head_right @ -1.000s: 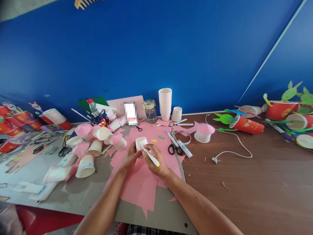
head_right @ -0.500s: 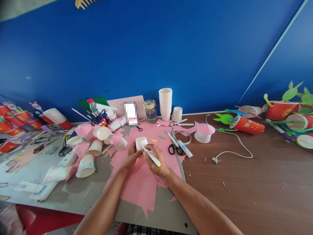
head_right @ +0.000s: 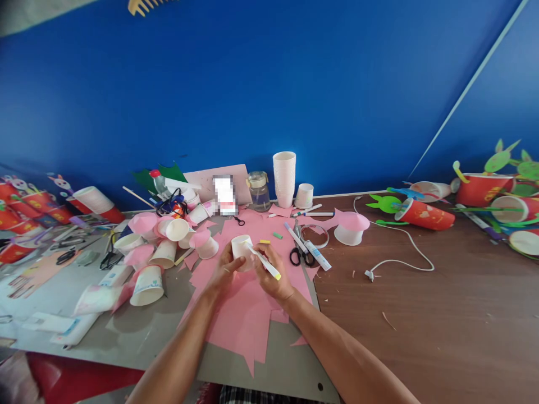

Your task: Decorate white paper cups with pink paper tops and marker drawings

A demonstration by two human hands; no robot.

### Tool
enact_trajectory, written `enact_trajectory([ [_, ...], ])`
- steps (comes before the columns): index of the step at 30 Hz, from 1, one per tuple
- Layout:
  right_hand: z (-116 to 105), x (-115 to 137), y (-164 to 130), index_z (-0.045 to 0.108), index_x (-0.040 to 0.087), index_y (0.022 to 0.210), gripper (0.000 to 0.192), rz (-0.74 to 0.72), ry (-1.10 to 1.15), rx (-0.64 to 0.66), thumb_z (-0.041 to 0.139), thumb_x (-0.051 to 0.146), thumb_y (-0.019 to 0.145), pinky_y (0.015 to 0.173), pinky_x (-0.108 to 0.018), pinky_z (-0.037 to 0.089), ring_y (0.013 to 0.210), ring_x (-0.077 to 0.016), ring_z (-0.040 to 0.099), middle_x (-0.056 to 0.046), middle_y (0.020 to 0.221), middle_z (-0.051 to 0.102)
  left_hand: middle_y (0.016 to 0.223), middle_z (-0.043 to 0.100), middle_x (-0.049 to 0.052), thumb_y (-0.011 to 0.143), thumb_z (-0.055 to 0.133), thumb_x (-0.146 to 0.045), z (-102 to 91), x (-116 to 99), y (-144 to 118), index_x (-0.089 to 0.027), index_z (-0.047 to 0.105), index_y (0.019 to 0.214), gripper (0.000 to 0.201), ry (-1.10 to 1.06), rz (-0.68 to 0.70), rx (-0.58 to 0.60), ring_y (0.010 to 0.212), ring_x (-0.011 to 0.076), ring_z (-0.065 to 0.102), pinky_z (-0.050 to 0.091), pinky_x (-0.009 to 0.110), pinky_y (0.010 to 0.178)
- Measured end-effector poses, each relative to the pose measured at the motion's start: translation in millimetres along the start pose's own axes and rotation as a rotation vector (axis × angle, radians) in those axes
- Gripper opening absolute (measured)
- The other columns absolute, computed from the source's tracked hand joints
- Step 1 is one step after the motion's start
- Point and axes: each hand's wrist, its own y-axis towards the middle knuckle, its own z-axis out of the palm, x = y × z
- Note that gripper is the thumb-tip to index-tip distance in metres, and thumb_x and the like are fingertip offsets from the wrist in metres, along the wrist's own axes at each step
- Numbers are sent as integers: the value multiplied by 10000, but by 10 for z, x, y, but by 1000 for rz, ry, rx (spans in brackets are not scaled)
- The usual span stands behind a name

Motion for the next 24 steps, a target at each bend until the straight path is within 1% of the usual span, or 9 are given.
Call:
enact_trajectory([
  [4,1,-16,11,560,209,971,125,48,62,-17,540,309,898,643,-264,491,724,-145,593,-32,872,623,1132,637,93,701,752,-307,-2,-3,-3,-201,531,1279,628,-32,4,19,1011,267,594,457,341,815],
  [10,-6,-19,16,561,207,949,117,71,60,-20,538,307,893,633,-262,481,711,-144,580,-27,851,613,1127,641,84,708,755,-307,4,-3,1,-213,527,1279,623,-64,16,24,985,245,602,450,323,794],
  [15,-13,25,20,570,212,912,82,36,0,-29,530,275,879,550,-242,437,616,-127,529,2,763,583,1071,646,80,698,760,-307,12,-15,4,-201,547,1252,603,-83,-11,1,935,235,605,447,323,773],
  [19,-3,52,-7,569,216,945,85,-15,-23,-19,538,258,879,608,-256,468,685,-142,572,-16,828,613,1048,649,67,675,778,-319,19,-21,-2,-209,559,1231,608,-97,-7,-23,939,231,597,445,323,785],
  [24,20,34,-47,566,219,1004,140,-96,-45,89,543,213,867,650,-265,498,716,-147,610,-25,871,643,1003,652,61,699,769,-350,44,-57,-33,-210,568,1218,574,-82,-5,-17,931,228,595,446,323,785],
])
